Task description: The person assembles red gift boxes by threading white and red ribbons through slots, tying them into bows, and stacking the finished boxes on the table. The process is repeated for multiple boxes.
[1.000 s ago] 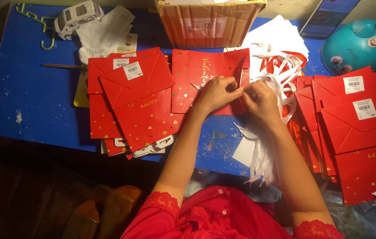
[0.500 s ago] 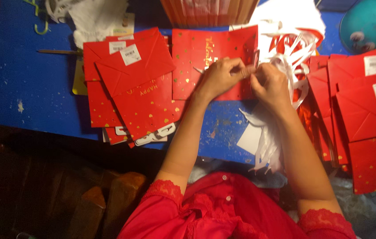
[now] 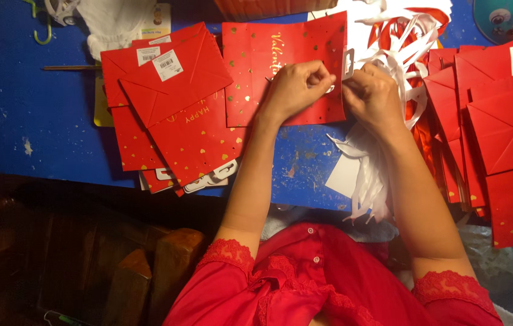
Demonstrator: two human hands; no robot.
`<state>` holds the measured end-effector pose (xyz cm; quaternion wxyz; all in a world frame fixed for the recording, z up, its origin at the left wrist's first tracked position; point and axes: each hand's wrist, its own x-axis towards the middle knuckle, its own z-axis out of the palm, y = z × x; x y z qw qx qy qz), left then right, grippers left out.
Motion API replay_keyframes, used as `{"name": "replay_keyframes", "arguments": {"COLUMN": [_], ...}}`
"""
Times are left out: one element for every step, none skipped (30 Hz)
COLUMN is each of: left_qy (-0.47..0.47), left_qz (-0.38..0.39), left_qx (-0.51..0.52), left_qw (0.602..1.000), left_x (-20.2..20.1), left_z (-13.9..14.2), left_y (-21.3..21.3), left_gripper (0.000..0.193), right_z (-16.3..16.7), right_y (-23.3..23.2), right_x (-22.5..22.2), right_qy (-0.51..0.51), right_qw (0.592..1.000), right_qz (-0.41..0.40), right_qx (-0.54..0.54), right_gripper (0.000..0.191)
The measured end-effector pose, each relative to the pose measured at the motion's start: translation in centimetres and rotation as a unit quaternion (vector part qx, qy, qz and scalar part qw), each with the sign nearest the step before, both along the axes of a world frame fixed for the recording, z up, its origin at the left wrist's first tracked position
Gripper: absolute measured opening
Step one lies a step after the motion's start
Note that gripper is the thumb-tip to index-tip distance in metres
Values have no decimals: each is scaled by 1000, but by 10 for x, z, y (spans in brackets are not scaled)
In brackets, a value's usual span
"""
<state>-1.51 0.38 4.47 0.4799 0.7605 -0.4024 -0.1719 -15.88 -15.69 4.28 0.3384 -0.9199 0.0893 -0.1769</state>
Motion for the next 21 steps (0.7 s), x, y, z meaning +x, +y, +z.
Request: {"name": "replay_keyframes", "arguments": {"left_qy": [4,7,10,5,0,-4,-2,1,3,2,0,-1,6,13,20,19,17,16,15,14,14], "left_qz": [-9,-18,-27,-26,-25,-24,-23,-21,-20,-21,-23,-24,-26,-27,-29,-30,-31,-31,-29,-26,-23], "left_qx": [1,1,1,11,20,30,39,47,54,48,42,35,34,32,31,29,27,25,29,34,39], "left_qw": [1000,1000,1000,1000,999,999,999,999,998,999,999,999,999,999,999,999,999,999,999,999,999], "left_x": [1,1,1,1,1,0,0,0,1,2,2,3,3,3,3,4,3,3,3,3,3], "left_z": [0,0,1,1,2,2,1,1,0,-1,-2,-3,-4,-4,-5,-5,-5,-4,-4,-4,-4], "left_y": [0,0,0,0,-1,-1,0,-1,-1,-1,0,0,0,0,0,0,0,0,-1,-1,-1], "left_gripper": [25,26,28,28,28,28,28,27,26,25,25,24,23,23,22,22,21,21,21,21,22], "right_z": [0,-1,0,1,2,3,4,6,7,9,10,11,11,11,11,10,9,9,8,8,7], "right_y": [0,1,2,2,4,5,5,4,3,1,-1,-4,-4,-5,-5,-4,-3,-2,-2,-1,-1], "right_x": [1,2,2,3,4,4,3,2,2,2,1,1,1,1,2,3,4,4,4,4,4], "right_qy": [-15,-31,-47,-36,-24,-11,-4,4,12,8,5,1,3,5,7,11,16,21,14,7,1], "right_qw": [1000,999,999,999,1000,1000,1000,999,999,999,999,998,998,998,998,999,999,999,1000,1000,1000], "right_qz": [-1,-1,-2,-11,-19,-28,-19,-10,-1,19,38,56,58,60,61,51,40,31,22,14,6], "right_qx": [-8,-16,-25,-14,-3,10,21,31,41,39,38,37,29,21,13,3,-8,-19,-5,9,23], "right_gripper": [12,13,14,16,19,22,23,24,24,26,28,30,30,30,30,27,24,21,21,20,20]}}
